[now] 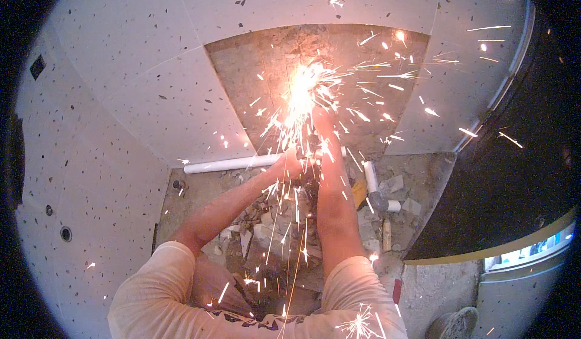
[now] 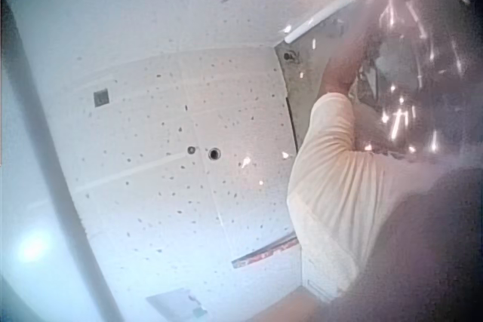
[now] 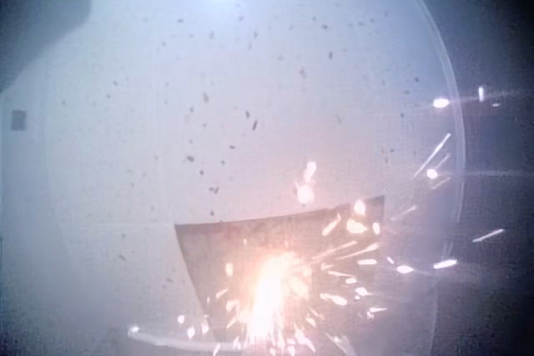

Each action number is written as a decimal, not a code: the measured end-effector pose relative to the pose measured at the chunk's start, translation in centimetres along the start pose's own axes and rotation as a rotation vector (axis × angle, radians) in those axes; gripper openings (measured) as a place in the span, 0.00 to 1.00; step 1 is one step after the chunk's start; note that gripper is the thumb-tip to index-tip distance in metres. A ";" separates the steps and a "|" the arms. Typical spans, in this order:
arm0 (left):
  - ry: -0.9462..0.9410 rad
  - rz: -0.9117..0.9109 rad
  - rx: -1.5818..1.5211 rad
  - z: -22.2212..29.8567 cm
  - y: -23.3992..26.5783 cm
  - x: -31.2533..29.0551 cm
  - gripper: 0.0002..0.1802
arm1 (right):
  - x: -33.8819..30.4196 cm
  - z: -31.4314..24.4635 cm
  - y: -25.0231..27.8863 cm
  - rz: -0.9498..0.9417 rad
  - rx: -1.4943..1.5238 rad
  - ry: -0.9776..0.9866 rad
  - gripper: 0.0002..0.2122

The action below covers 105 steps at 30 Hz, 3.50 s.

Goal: The person uses an angle grinder to cut a groove in the floor, then uses a hammer and chisel to widen the opening. They place a PVC pipe elbow into the hole and continue to adjust the opening with the grinder and hammer to fit the pipe.

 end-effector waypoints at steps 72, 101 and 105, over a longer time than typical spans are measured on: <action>-0.047 0.031 -0.105 2.2 -0.4 -3.0 0.27 | -3.1 -3.7 1.1 -0.117 0.083 -0.506 0.25; 0.176 0.121 -0.316 0.8 0.0 -10.2 0.16 | -10.6 -3.5 0.6 0.063 0.480 -0.548 0.16; 0.189 0.025 -0.447 0.8 0.3 -11.4 0.13 | -11.9 -5.2 -0.5 0.031 0.545 -0.565 0.11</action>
Point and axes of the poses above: each hand's wrist, its own x-axis towards the middle knuckle, its own y-axis out of the back of the hand, z = x × y, the point moved 8 cm from there along x, towards the middle knuckle, and after that the axes turned 12 degrees about -x, right-handed, at the moved point
